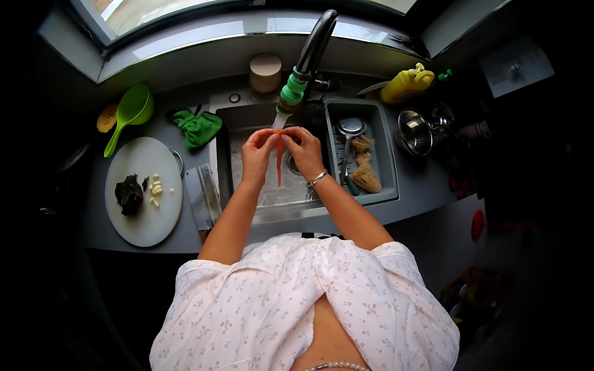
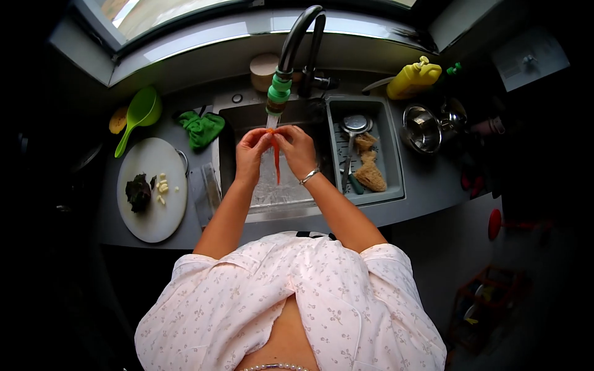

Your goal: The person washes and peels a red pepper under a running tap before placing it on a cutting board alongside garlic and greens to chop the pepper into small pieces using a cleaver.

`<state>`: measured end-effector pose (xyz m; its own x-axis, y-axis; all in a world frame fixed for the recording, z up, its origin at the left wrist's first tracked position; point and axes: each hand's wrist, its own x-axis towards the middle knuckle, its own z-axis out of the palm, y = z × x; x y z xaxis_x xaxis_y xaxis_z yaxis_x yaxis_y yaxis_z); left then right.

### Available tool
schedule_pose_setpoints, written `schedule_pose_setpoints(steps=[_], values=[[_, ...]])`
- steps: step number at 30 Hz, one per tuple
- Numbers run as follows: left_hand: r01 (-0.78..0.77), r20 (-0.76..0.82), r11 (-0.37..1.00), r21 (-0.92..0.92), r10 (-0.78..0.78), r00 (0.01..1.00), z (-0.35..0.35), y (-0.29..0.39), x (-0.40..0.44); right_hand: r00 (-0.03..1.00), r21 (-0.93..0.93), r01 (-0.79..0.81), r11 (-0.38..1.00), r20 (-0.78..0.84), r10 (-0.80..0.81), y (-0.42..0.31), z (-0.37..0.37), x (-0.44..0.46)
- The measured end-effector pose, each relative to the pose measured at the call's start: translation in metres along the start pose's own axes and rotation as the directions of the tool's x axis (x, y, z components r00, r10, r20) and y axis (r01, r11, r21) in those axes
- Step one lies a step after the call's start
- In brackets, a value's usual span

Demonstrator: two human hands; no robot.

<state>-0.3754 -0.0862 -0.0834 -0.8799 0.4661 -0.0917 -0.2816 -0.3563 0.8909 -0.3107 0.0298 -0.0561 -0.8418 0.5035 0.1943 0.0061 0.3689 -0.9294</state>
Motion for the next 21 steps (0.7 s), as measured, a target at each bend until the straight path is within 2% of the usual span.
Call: schedule_pose_setpoints(steps=[2,4,15,17,21], values=[[-0.031,-0.023,0.999,0.024,0.031,0.999,-0.002,0.003,-0.001,0.998,0.038,-0.054,0.998,0.038,0.052,0.003,0.004,-0.001],[-0.107,-0.038,0.982,0.157,0.114,0.993,-0.004,0.005,-0.002,0.998,0.05,-0.047,0.998,0.035,0.045,-0.003,0.006,-0.003],[-0.062,-0.026,0.92,0.386,0.078,0.997,-0.003,0.027,-0.02,1.0,-0.016,0.011,1.0,0.026,-0.01,-0.023,0.003,-0.015],[-0.06,-0.025,0.912,0.405,0.077,0.997,-0.002,0.027,-0.023,0.994,-0.152,0.102,0.983,0.04,-0.097,-0.031,-0.001,-0.018],[-0.061,0.005,0.927,0.369,0.064,0.998,0.001,0.027,-0.029,0.979,-0.228,0.204,0.952,0.031,-0.202,-0.028,-0.006,-0.02]])
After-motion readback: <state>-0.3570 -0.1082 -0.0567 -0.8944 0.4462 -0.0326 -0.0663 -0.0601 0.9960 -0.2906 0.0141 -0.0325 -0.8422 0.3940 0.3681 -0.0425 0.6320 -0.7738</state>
